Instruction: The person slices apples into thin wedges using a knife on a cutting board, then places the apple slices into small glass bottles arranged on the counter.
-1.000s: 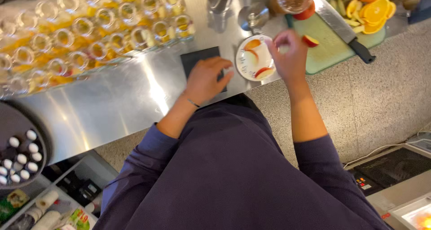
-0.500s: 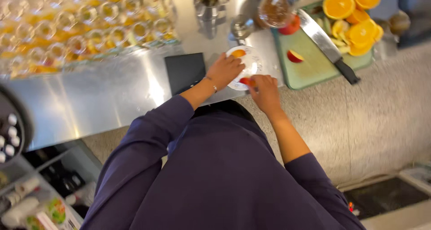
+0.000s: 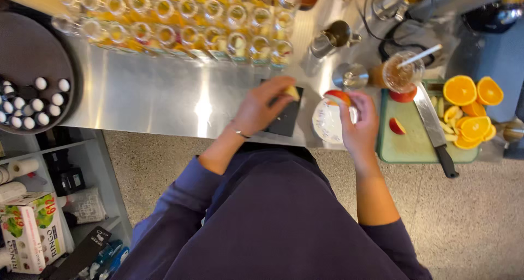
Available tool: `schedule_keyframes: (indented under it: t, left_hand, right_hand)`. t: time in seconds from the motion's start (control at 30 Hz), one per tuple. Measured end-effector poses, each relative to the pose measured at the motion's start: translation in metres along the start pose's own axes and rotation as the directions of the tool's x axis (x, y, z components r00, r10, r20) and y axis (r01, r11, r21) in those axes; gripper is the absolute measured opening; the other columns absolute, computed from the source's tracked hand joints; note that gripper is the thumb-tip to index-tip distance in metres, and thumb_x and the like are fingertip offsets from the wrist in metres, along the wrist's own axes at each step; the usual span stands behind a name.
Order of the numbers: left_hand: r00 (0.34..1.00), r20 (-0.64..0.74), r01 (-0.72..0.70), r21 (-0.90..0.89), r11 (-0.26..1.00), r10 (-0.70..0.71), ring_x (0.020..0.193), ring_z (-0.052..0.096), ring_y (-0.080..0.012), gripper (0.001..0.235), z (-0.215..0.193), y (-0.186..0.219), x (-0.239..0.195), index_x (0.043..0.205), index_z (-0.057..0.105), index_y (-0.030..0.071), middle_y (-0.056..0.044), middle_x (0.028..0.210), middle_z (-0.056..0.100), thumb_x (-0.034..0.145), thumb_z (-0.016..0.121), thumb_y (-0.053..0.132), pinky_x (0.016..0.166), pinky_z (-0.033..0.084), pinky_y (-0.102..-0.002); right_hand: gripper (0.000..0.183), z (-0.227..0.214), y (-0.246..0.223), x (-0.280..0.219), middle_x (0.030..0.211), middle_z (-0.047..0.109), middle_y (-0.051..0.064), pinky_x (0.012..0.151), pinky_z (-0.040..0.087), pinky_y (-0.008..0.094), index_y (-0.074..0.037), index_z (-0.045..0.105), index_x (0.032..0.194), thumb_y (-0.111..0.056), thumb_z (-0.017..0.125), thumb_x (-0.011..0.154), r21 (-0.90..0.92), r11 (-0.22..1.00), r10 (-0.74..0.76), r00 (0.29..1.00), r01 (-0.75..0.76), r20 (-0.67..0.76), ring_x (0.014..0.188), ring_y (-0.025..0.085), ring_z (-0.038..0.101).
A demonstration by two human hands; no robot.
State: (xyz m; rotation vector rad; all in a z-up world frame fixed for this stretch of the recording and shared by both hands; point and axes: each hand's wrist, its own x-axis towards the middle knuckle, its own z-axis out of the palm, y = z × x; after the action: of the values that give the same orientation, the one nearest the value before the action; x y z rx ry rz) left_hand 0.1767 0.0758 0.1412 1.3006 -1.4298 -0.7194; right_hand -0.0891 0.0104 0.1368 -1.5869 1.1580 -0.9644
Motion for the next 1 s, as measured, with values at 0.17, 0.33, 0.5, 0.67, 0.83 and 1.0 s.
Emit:
schedule_keyframes:
  t: [0.17, 0.33, 0.5, 0.67, 0.83, 1.0]
  left_hand:
    - [0.964, -0.26, 0.087, 0.156, 0.984, -0.044, 0.096, 0.076, -0.0167, 0.039, -0.114, -0.021, 0.027, 0.137, 0.063, 0.006, -0.012, 0.129, 0.07, 0.1, 0.075, 0.003, 0.081, 0.064, -0.029]
    - [0.976, -0.192, -0.044, 0.269, 0.962, 0.099, 0.107, 0.073, -0.0233, 0.039, -0.169, -0.05, 0.061, 0.142, 0.06, 0.004, -0.013, 0.134, 0.066, 0.105, 0.069, 0.0, 0.087, 0.065, -0.029]
    - [0.989, -0.059, -0.108, 0.329, 0.938, 0.134, 0.101, 0.074, -0.0248, 0.04, -0.186, -0.071, 0.083, 0.141, 0.058, 0.004, -0.014, 0.134, 0.063, 0.102, 0.069, 0.001, 0.087, 0.062, -0.031]
    - [0.989, -0.004, -0.138, 0.322, 0.937, 0.147, 0.099, 0.075, -0.0248, 0.037, -0.197, -0.084, 0.091, 0.137, 0.059, 0.003, -0.014, 0.133, 0.062, 0.101, 0.069, 0.002, 0.085, 0.062, -0.034]
    - [0.99, 0.001, -0.134, 0.282, 0.95, 0.139, 0.098, 0.075, -0.024, 0.039, -0.197, -0.091, 0.092, 0.137, 0.06, 0.004, -0.013, 0.129, 0.061, 0.099, 0.069, 0.001, 0.083, 0.065, -0.031]
    - [0.988, -0.001, -0.15, 0.301, 0.942, 0.157, 0.096, 0.075, -0.0222, 0.04, -0.195, -0.095, 0.092, 0.136, 0.062, 0.004, -0.011, 0.123, 0.061, 0.097, 0.071, 0.001, 0.081, 0.064, -0.032]
  right_hand:
    - [0.023, 0.083, -0.051, 0.07, 0.118, 0.073, 0.011, 0.102, 0.054, 0.032, 0.001, 0.069, 0.121, -0.004, 0.076, 0.099, -0.166, 0.952, -0.233, 0.962, 0.256, 0.144, 0.112, 0.018, 0.069]
    - [0.024, 0.162, -0.083, 0.122, 0.115, 0.076, 0.012, 0.095, 0.057, 0.033, -0.002, 0.069, 0.121, -0.004, 0.076, 0.099, -0.187, 0.892, -0.38, 0.906, 0.412, 0.184, 0.107, 0.022, 0.076]
    - [0.023, 0.203, -0.087, 0.147, 0.11, 0.076, 0.011, 0.089, 0.057, 0.036, -0.004, 0.069, 0.118, -0.006, 0.075, 0.096, -0.266, 0.87, -0.365, 0.905, 0.415, 0.218, 0.098, 0.024, 0.076]
    - [0.021, 0.217, -0.076, 0.151, 0.111, 0.077, 0.01, 0.091, 0.055, 0.038, -0.004, 0.069, 0.117, -0.007, 0.076, 0.097, -0.323, 0.838, -0.382, 0.896, 0.439, 0.227, 0.095, 0.024, 0.076]
    - [0.022, 0.223, -0.07, 0.15, 0.114, 0.076, 0.01, 0.092, 0.053, 0.039, -0.005, 0.069, 0.117, -0.007, 0.076, 0.096, -0.347, 0.819, -0.391, 0.887, 0.456, 0.245, 0.094, 0.024, 0.074]
    - [0.021, 0.224, -0.072, 0.151, 0.111, 0.076, 0.009, 0.093, 0.052, 0.038, -0.005, 0.069, 0.116, -0.007, 0.076, 0.097, -0.352, 0.829, -0.363, 0.897, 0.435, 0.252, 0.094, 0.023, 0.074]
